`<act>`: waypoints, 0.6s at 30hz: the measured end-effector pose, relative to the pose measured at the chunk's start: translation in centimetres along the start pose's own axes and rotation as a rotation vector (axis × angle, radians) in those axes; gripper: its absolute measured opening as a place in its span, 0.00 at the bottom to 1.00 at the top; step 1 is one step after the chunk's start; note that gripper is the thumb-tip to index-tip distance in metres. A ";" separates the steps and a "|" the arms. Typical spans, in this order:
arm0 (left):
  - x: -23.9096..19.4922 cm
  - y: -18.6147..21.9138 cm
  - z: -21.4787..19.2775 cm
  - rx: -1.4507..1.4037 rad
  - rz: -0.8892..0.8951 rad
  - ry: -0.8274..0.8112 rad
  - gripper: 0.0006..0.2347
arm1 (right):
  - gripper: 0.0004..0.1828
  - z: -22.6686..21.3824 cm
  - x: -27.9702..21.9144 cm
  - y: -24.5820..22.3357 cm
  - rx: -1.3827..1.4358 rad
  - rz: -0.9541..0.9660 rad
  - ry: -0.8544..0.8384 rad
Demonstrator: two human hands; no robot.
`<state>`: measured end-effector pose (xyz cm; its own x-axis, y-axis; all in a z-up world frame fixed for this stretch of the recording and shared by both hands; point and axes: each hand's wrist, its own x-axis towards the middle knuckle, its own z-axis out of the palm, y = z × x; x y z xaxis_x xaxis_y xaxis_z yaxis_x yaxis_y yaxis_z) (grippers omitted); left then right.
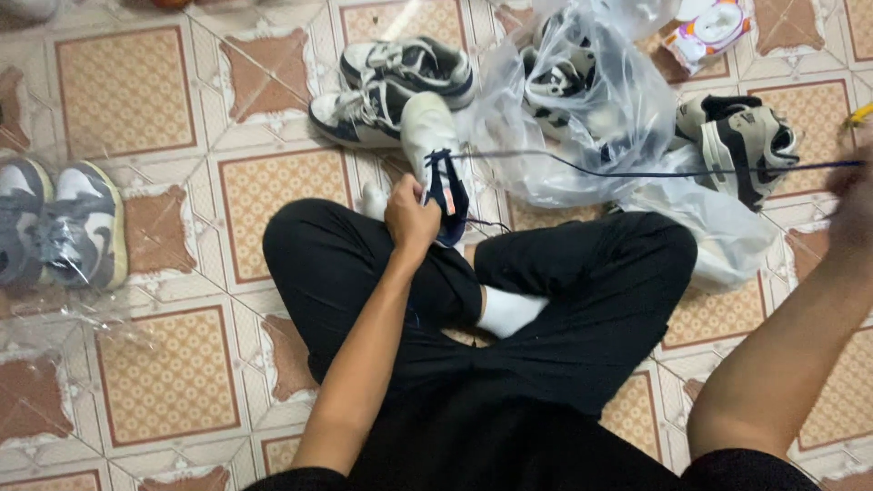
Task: The person sits on the floor and laces a white and blue sneaker by threading the laces through the eyelets and tying them. They handle the shoe and laces by hand, occasionally turning the shoe to inspect the sole.
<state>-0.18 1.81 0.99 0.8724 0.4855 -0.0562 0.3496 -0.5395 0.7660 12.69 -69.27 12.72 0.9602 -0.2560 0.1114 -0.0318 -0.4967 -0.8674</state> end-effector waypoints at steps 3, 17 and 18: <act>-0.9 0.5 0.2 -0.009 0.031 -0.021 0.06 | 0.15 5.6 -4.9 0.2 -0.119 0.057 -0.172; -3.0 2.3 0.7 -0.068 0.370 -0.115 0.12 | 0.14 38.4 -22.1 -15.6 -0.331 -0.492 -0.463; -3.0 2.3 0.9 -0.074 0.384 -0.097 0.11 | 0.14 39.6 -21.4 -15.2 -0.358 -0.562 -0.415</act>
<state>-1.67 -1.51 2.28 0.9643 0.1890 0.1856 -0.0306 -0.6166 0.7867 3.60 -23.38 4.25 0.8818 0.4086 0.2353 0.4696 -0.7153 -0.5176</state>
